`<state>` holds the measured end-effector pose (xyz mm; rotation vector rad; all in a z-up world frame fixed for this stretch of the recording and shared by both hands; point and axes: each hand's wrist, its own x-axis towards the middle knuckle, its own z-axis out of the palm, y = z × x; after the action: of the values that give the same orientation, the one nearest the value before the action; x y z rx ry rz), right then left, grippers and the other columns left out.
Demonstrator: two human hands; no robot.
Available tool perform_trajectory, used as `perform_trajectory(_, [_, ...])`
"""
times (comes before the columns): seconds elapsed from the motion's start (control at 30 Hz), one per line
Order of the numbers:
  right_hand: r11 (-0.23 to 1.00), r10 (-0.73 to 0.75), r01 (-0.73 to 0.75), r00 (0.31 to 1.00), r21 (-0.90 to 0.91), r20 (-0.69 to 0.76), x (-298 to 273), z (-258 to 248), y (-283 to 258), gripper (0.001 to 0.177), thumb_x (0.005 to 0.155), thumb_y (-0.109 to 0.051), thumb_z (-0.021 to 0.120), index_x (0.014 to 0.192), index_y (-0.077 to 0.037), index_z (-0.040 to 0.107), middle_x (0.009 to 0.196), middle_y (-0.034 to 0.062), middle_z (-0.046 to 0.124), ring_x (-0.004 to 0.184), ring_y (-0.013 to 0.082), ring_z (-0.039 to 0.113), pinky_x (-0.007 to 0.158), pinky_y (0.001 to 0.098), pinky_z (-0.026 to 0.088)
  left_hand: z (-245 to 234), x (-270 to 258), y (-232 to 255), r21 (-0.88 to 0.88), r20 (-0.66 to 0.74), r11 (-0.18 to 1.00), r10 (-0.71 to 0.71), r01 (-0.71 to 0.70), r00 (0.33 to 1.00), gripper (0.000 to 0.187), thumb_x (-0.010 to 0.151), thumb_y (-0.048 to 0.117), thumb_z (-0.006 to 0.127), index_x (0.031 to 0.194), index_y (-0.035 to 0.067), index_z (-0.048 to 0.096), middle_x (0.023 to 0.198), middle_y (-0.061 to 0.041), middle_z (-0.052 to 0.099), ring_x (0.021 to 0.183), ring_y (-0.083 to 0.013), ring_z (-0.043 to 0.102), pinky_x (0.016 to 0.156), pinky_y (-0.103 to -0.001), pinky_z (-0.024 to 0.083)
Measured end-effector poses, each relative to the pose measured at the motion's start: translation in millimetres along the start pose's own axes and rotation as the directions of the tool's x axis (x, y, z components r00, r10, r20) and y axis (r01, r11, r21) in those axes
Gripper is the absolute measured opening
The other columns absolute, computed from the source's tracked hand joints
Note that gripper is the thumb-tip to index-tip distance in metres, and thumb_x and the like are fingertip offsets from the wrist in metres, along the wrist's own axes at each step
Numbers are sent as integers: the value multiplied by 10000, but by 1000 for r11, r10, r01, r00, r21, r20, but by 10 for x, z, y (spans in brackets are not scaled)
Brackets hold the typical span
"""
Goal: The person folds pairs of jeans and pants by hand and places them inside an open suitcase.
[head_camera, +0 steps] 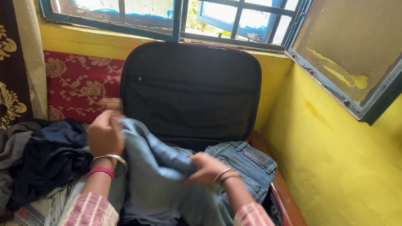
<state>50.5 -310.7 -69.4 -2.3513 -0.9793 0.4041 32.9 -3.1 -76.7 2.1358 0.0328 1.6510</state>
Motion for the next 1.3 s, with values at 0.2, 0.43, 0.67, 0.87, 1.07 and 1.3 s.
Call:
perform_trajectory(0.2, [977, -198, 211, 939, 15, -280, 22, -787, -350, 361, 718, -216, 838, 1020, -28, 779, 898, 78, 791, 827, 141, 714, 799, 315, 578, -19, 527, 947, -315, 374, 818, 574, -482, 729, 1183, 468, 682, 888, 1386, 36, 512, 1394, -233, 598, 1379, -476, 453, 1105, -615, 312])
perform_trajectory(0.43, [973, -173, 205, 950, 102, -260, 95, -1204, -505, 403, 829, -315, 846, 1111, -40, 759, 1015, 97, 745, 931, 139, 666, 847, 321, 545, -101, 769, 1483, -18, 801, 997, -34, 81, 597, 769, 544, 671, 862, 1106, 164, 725, 1069, -56, 779, 1075, -273, 747, 935, -427, 578])
perform_trajectory(0.67, [962, -34, 43, 999, 269, -36, -244, -912, 349, 1173, 677, -347, 911, 1615, -178, 227, 1550, 184, 452, 1444, 264, 419, 1143, 419, 403, -27, 826, 908, 9, 517, 942, -290, 334, 805, 765, 561, 796, 822, 872, 99, 775, 867, -140, 766, 860, -349, 756, 724, -477, 592])
perform_trajectory(0.87, [974, 97, -84, 994, 210, -52, -322, -390, 601, 638, 761, -183, 852, 1332, -134, 571, 1280, 83, 697, 1212, 203, 620, 1047, 360, 485, 81, 826, 504, 101, 299, 709, -691, 698, 658, 870, 640, 841, 752, 971, 37, 767, 914, -192, 755, 864, -381, 756, 739, -492, 583])
perform_trajectory(1.07, [1000, -9, 3, 879, -13, -477, -161, -665, 141, 225, 808, -21, 693, 1023, -82, 720, 971, 100, 767, 929, 233, 729, 862, 353, 554, -48, 654, 744, -81, 281, 957, 291, -280, 914, 1260, 517, 756, 826, 1493, 48, 460, 1544, -173, 409, 1465, -362, 305, 1176, -533, 224])
perform_trajectory(1.3, [988, -132, 83, 883, -127, -450, 66, -930, -565, 422, 804, -28, 706, 1169, -73, 500, 853, 131, 768, 810, 275, 733, 770, 393, 557, 162, 599, 1339, -199, 761, 976, 209, -86, 613, 840, 532, 584, 870, 1218, 135, 687, 1067, -65, 739, 1038, -251, 693, 995, -448, 439])
